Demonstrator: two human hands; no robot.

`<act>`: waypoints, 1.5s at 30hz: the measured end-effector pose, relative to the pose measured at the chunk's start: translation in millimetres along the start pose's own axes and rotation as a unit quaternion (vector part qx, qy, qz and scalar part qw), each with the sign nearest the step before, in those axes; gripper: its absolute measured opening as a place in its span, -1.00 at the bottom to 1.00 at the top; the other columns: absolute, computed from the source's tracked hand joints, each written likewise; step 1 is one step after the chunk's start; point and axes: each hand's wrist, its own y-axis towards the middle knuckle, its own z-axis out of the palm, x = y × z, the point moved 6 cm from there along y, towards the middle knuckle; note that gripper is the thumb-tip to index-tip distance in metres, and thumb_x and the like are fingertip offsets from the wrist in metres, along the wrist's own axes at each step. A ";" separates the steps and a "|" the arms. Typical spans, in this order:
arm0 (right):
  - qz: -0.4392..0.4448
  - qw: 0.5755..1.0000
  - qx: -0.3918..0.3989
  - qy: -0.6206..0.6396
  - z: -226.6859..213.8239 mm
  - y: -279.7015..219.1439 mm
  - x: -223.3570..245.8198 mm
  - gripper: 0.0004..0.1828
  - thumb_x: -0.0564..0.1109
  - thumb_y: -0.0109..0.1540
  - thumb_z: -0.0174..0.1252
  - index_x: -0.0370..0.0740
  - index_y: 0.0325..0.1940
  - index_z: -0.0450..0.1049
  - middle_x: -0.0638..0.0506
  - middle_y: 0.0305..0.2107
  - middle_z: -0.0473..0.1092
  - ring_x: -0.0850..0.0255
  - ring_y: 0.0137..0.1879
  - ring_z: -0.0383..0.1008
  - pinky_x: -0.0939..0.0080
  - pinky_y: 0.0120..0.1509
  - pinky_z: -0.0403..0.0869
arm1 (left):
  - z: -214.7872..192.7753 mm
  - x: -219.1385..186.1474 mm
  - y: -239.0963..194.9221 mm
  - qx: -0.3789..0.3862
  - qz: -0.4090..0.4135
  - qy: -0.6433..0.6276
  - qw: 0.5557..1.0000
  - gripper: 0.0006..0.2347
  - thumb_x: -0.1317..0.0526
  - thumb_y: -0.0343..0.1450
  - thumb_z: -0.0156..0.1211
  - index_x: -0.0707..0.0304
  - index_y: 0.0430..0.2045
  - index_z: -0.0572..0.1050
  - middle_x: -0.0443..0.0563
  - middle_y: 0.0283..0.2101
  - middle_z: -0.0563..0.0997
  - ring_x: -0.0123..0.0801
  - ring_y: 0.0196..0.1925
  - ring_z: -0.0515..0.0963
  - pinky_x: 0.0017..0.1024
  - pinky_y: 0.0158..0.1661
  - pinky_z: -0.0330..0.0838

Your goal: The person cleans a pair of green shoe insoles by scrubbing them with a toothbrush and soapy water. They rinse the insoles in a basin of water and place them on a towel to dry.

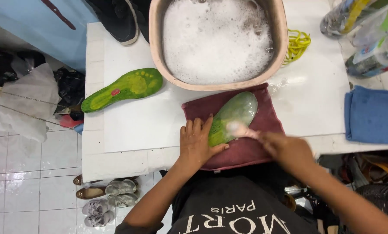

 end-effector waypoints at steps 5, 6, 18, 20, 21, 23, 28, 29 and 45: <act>0.095 0.993 -0.056 -0.034 -15.1 13.5 -35.9 -0.77 0.13 0.35 0.02 0.32 0.05 0.52 0.11 -0.40 0.58 -0.01 -0.23 0.66 0.00 -0.09 0.61 | -14.0 17.6 -22.1 0.052 -0.025 -0.023 0.998 -0.18 -0.24 0.28 0.33 -0.02 0.44 0.19 0.13 -0.18 0.48 0.03 -0.15 0.48 -0.10 -0.14 0.28; 0.097 0.993 -0.058 -0.032 -14.5 8.6 -18.3 -0.77 0.13 0.35 0.02 0.32 0.05 0.52 0.11 -0.40 0.58 -0.01 -0.23 0.66 0.00 -0.09 0.61 | -12.1 20.8 -21.6 0.053 -0.022 -0.021 0.998 -0.18 -0.24 0.28 0.33 -0.02 0.44 0.19 0.13 -0.18 0.48 0.03 -0.15 0.48 -0.10 -0.14 0.28; -0.040 0.996 -0.075 -0.004 -0.9 1.1 44.1 -0.83 0.08 0.23 0.13 0.26 -0.12 0.56 0.07 -0.50 0.54 -0.02 -0.31 0.64 -0.05 -0.24 0.58 | 3.8 27.3 -27.2 -0.017 0.012 0.020 1.000 -0.12 -0.37 0.21 0.24 -0.12 0.45 0.16 0.06 -0.15 0.42 -0.05 -0.18 0.40 -0.12 -0.15 0.28; 0.048 0.994 -0.085 0.051 -16.5 9.1 2.8 -0.78 0.02 0.30 0.08 0.05 -0.03 0.55 -0.17 -0.39 0.57 -0.27 -0.17 0.60 -0.27 -0.10 0.55 | 5.5 26.7 -29.1 -0.025 0.013 0.033 0.999 -0.13 -0.39 0.22 0.22 -0.10 0.45 0.18 0.05 -0.17 0.41 -0.08 -0.20 0.40 -0.13 -0.18 0.28; 0.049 0.994 -0.080 0.049 -12.4 7.3 5.2 -0.78 0.02 0.30 0.08 0.05 -0.03 0.55 -0.17 -0.39 0.57 -0.27 -0.17 0.60 -0.27 -0.10 0.55 | 8.5 27.3 -31.1 -0.022 0.011 0.029 0.999 -0.13 -0.39 0.22 0.22 -0.10 0.45 0.18 0.05 -0.17 0.41 -0.08 -0.20 0.40 -0.13 -0.18 0.28; 0.038 0.990 -0.134 -0.028 -15.7 10.8 11.1 -0.84 -0.01 0.32 0.09 0.05 -0.05 0.52 -0.13 -0.43 0.54 -0.17 -0.25 0.61 -0.16 -0.14 0.56 | 7.2 28.5 -27.2 -0.058 0.020 0.051 0.997 -0.11 -0.41 0.20 0.21 -0.11 0.45 0.18 0.04 -0.17 0.39 -0.09 -0.22 0.39 -0.15 -0.20 0.28; 0.017 0.995 -0.099 -0.019 -8.3 22.2 11.9 -0.80 0.06 0.26 0.14 0.18 -0.05 0.55 0.03 -0.43 0.59 -0.05 -0.26 0.65 -0.06 -0.18 0.57 | 11.0 26.4 -30.9 -0.033 0.022 0.046 0.998 -0.12 -0.40 0.21 0.22 -0.09 0.44 0.19 0.07 -0.18 0.41 -0.07 -0.23 0.40 -0.13 -0.20 0.28; 0.054 0.988 -0.127 -0.073 -21.4 40.0 -10.1 -0.79 0.11 0.34 0.07 0.22 0.03 0.52 0.06 -0.43 0.56 -0.02 -0.27 0.64 0.00 -0.17 0.58 | 8.6 25.5 -28.9 -0.048 0.015 0.052 0.997 -0.12 -0.40 0.22 0.22 -0.07 0.44 0.19 0.08 -0.18 0.40 -0.06 -0.23 0.40 -0.14 -0.21 0.27; 0.010 0.992 -0.109 -0.067 -17.4 30.4 34.7 -0.79 0.02 0.31 0.07 0.12 0.01 0.51 -0.06 -0.51 0.53 -0.14 -0.37 0.62 -0.13 -0.25 0.58 | 6.2 25.5 -28.0 -0.020 -0.001 0.022 1.000 -0.13 -0.35 0.23 0.27 -0.01 0.43 0.20 0.07 -0.16 0.40 -0.04 -0.18 0.40 -0.10 -0.15 0.26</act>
